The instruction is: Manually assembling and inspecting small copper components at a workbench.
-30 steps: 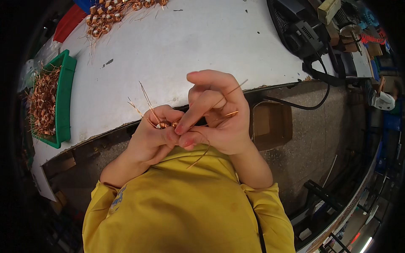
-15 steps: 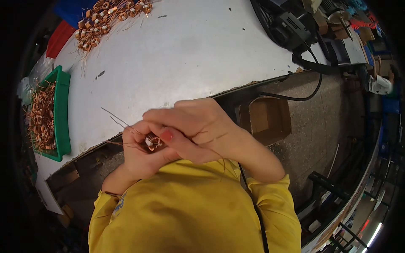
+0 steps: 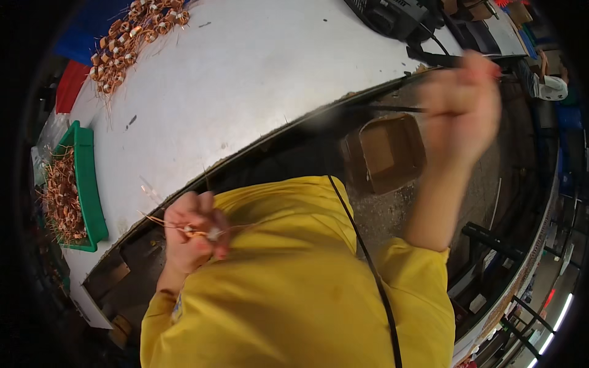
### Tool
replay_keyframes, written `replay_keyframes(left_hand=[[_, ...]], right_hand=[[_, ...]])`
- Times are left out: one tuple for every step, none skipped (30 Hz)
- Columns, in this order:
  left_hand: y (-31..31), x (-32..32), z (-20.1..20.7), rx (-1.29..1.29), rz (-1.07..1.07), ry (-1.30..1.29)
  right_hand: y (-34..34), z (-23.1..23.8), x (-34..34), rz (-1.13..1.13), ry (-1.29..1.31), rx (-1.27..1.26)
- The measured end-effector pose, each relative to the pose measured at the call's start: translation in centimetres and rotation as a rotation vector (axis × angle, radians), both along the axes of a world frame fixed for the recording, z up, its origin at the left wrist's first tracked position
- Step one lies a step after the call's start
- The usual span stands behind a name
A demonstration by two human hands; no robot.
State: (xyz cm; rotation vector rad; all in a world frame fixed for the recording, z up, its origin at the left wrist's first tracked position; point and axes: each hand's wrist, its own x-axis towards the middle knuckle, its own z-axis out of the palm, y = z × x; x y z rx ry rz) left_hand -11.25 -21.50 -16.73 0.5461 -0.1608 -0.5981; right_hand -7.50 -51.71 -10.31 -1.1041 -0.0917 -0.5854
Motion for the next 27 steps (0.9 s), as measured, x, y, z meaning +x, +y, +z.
replay_keyframes(left_hand=[[1.5, 0.0, -0.7, -0.058, 0.014, 0.084], [2.7, 0.2, -1.1, -0.11, 0.039, 0.157], [2.9, 0.0, -0.6, -0.091, 0.061, 0.11], [2.5, -0.1, -0.1, -0.147, 0.04, 0.152], [2.2, 0.3, 0.4, -0.203, 0.005, 0.205], [1.6, 1.0, 1.1, -0.171, -0.05, 0.164], [1.1, 1.6, 1.9, -0.137, -0.106, 0.122], [0.7, 1.8, 2.2, -0.136, -0.085, 0.089], [0.3, 2.0, 2.2, -0.158, -0.167, 0.047], [0.0, 2.3, 2.2, -0.178, -0.25, 0.006], [-0.1, 2.5, 2.2, -0.181, -0.249, -0.016], [-0.1, 2.7, 2.1, -0.127, -0.278, -0.118], [0.0, 2.7, 2.1, -0.064, -0.299, -0.219], [0.0, 2.9, 2.0, -0.002, -0.322, -0.318], [0.1, 3.1, 2.0, 0.061, -0.341, -0.414], [-0.1, 3.2, 2.4, 0.057, -0.341, -0.434], [-0.2, 3.3, 2.7, 0.052, -0.327, -0.378], [-0.4, 3.4, 3.1, 0.041, -0.325, -0.322], [-0.6, 3.4, 3.4, 0.03, -0.319, -0.266], [-0.5, 3.4, 3.6, 0.025, -0.303, -0.211], [-0.2, 3.3, 3.2, -0.002, -0.334, -0.198], [0.1, 3.3, 2.8, -0.027, -0.355, -0.19], [0.4, 3.3, 2.8, -0.012, -0.309, -0.215], [0.6, 3.4, 3.0, 0.053, -0.343, -0.271], [0.9, 3.2, 3.1, 0.137, -0.35, -0.324], [1.2, 3.2, 3.2, 0.16, -0.333, -0.357], [1.4, 3.4, 3.2, 0.187, -0.323, -0.388]], right_hand=[[-1.9, 0.1, -0.7, -0.143, 0.056, -0.081], [-2.6, 0.0, -1.0, -0.276, 0.102, -0.151], [-1.6, -0.9, -2.5, 0.081, 0.026, -0.131], [0.2, -1.3, -3.6, 0.033, 0.037, -0.28], [2.8, -1.5, -3.7, -0.032, 0.059, -0.429], [4.2, -1.5, -3.0, -0.004, 0.043, -0.469], [5.3, -1.5, -2.2, 0.021, 0.026, -0.51], [6.0, -1.7, -0.9, -0.021, 0.061, -0.529], [6.7, -1.3, 0.1, 0.06, 0.106, -0.51], [7.5, -0.9, 1.1, 0.14, 0.152, -0.492], [8.1, -0.4, 1.7, 0.222, 0.195, -0.555], [8.8, 0.2, 2.5, 0.304, 0.241, -0.618], [9.8, 0.9, 3.7, 0.368, 0.199, -0.777], [11.0, 1.2, 5.0, 0.371, 0.198, -0.898], [12.3, 1.3, 6.6, 0.374, 0.196, -1.019], [12.8, 1.0, 8.4, 0.296, 0.179, -1.149], [13.5, 0.2, 10.7, 0.225, 0.155, -1.272], [14.4, 0.0, 12.8, 0.1, 0.121, -1.318], [15.2, -0.6, 15.2, -0.03, 0.117, -1.376], [16.1, -1.1, 17.5, -0.155, 0.104, -1.426], [17.2, -1.5, 19.4, -0.242, 0.094, -1.485], [18.3, -1.8, 21.2, -0.328, 0.072, -1.539], [19.3, -2.6, 23.1, -0.369, 0.037, -1.581], [19.6, -3.7, 24.6, -0.345, 0.133, -1.641], [20.1, -4.1, 25.9, -0.306, 0.202, -1.693], [20.6, -4.1, 26.2, -0.299, 0.183, -1.699], [20.3, -4.9, 27.2, -0.309, 0.206, -1.652]])
